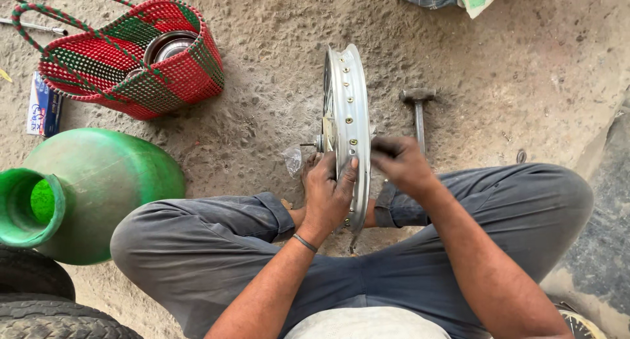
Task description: The person sits on the ground holding a motorcycle wheel rim and uses a small spoke wrench to turn the spoke nipples around the rim, rotating the wheel between adjustments to true the rim.
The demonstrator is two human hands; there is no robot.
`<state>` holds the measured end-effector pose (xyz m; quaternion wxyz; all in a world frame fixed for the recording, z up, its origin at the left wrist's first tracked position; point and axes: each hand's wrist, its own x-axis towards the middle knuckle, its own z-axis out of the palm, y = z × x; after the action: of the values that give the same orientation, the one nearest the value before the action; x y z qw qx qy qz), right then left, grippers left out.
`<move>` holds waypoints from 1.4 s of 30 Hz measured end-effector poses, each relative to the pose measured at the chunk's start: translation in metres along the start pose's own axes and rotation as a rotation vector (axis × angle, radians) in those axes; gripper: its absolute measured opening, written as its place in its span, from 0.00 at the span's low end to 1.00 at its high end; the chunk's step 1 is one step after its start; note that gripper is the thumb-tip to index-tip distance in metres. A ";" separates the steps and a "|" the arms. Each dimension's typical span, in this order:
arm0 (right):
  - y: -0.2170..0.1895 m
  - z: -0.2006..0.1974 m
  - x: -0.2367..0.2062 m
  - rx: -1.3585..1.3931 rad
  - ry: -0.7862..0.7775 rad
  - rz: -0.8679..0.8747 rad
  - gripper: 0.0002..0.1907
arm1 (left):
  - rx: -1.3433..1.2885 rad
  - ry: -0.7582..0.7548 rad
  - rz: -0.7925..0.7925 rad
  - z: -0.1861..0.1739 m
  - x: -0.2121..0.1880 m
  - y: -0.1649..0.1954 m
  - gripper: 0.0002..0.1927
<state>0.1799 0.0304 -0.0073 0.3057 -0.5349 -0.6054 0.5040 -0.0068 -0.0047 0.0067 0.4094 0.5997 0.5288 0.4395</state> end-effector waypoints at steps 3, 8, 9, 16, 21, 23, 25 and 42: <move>-0.004 0.000 0.012 0.539 0.209 0.008 0.04 | -0.188 -0.047 -0.047 0.001 0.001 0.003 0.16; 0.002 0.005 0.012 0.371 0.241 0.017 0.02 | -0.205 -0.047 0.022 -0.003 0.004 0.007 0.13; 0.003 0.005 0.008 0.333 0.251 0.010 0.02 | -0.149 -0.014 0.037 -0.005 0.006 0.006 0.13; 0.002 0.007 -0.032 0.522 0.152 0.090 0.10 | -0.062 0.079 0.017 -0.005 0.011 0.007 0.13; -0.007 0.035 -0.063 0.828 0.178 0.166 0.09 | -0.045 0.060 -0.014 -0.003 0.010 0.005 0.13; -0.007 0.043 -0.069 0.900 0.231 0.147 0.08 | -0.054 0.042 -0.040 -0.003 0.010 0.004 0.13; -0.004 0.042 -0.064 0.798 0.261 0.179 0.06 | -0.039 0.025 -0.079 -0.003 0.011 0.005 0.14; -0.009 0.023 0.037 0.707 0.153 0.065 0.15 | -0.214 -0.002 -0.063 -0.006 0.010 0.001 0.14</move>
<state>0.1468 0.0603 -0.0118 0.4999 -0.4512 -0.3516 0.6503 -0.0120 0.0051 0.0103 0.4850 0.5360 0.4972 0.4798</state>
